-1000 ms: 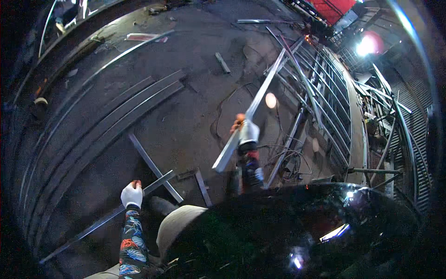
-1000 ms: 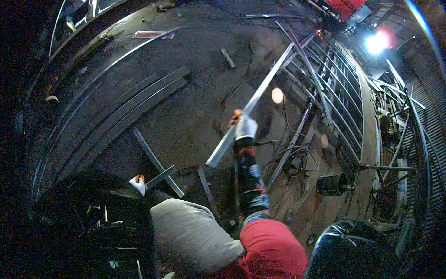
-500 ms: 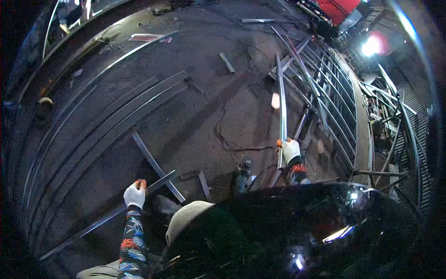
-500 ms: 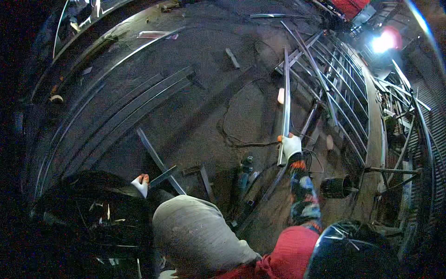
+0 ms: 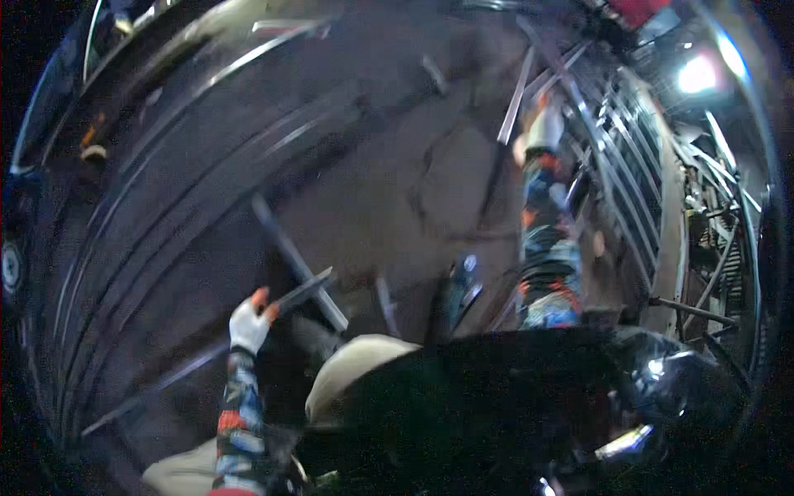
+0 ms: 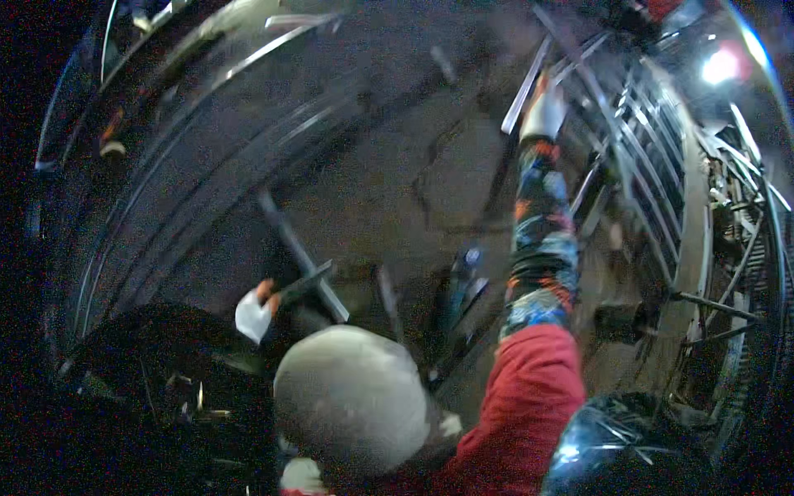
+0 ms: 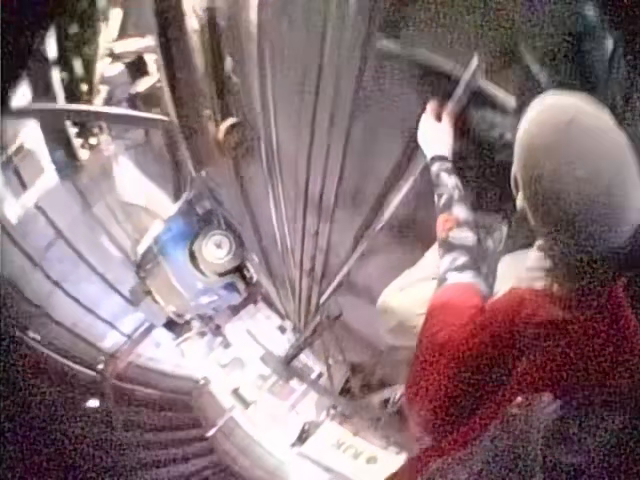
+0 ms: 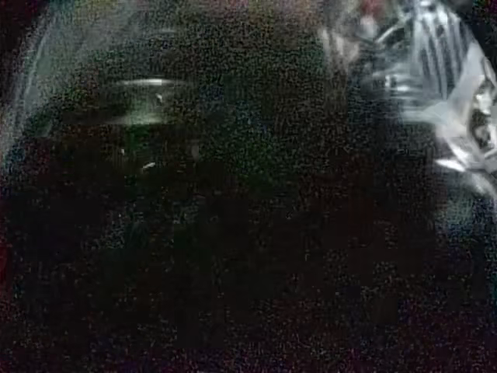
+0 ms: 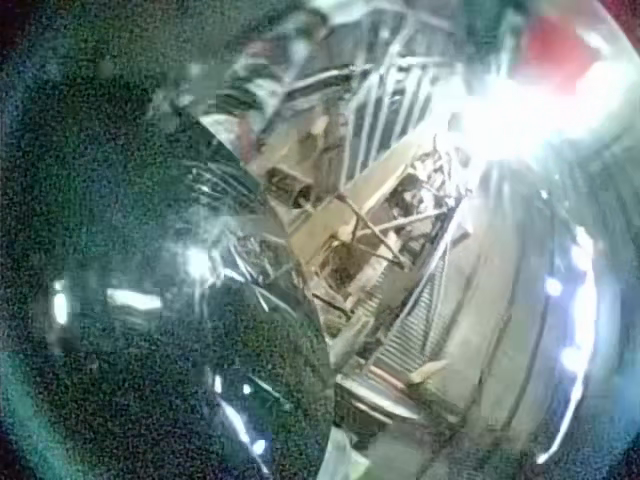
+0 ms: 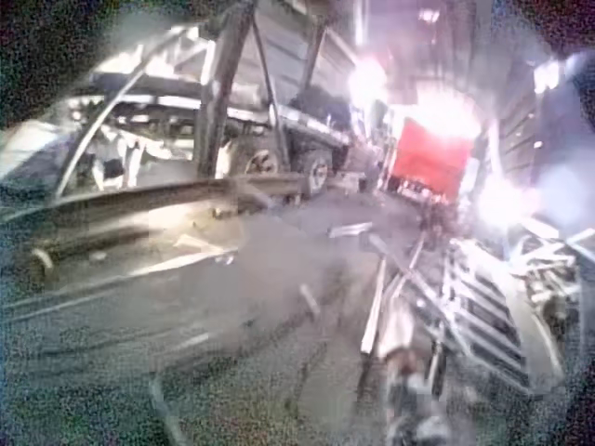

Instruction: Measuring a metal frame with a tape measure and square, then using an angle grinder to trim components.

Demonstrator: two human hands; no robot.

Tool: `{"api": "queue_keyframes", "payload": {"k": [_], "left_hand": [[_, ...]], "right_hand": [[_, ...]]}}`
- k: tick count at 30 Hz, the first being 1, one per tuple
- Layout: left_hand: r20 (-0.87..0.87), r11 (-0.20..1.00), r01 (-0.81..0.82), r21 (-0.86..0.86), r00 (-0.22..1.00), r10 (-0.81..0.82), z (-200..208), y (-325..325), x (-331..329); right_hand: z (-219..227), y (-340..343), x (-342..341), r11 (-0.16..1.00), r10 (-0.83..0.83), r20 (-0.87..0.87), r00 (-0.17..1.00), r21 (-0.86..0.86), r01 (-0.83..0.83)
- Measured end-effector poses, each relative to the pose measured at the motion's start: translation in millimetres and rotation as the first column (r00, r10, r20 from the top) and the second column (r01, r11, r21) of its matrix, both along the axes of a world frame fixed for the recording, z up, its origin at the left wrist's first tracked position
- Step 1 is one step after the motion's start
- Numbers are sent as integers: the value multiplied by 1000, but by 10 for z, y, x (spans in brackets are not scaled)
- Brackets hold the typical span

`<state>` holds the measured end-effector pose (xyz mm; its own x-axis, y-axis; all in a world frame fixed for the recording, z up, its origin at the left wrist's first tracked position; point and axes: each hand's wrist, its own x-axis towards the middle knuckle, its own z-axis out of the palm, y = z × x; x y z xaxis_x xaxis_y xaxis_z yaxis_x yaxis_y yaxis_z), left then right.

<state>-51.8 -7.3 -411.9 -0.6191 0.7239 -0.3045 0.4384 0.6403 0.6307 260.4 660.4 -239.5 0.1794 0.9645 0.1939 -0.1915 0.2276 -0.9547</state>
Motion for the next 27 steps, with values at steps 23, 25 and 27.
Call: {"api": "queue_keyframes", "payload": {"k": [23,25,27], "left_hand": [[-389,936,293,197,900,-200,430,596,-279],[-221,934,279,-222,919,-326,503,127,-596],[-28,873,170,-457,978,-205,358,-381,-963]], "right_hand": [[-1642,-4743,-149,493,858,481,178,-679,-544],[-1485,-4657,-210,515,846,509,159,-700,-494],[-1598,-4605,-179,615,778,589,220,-639,-462]]}}
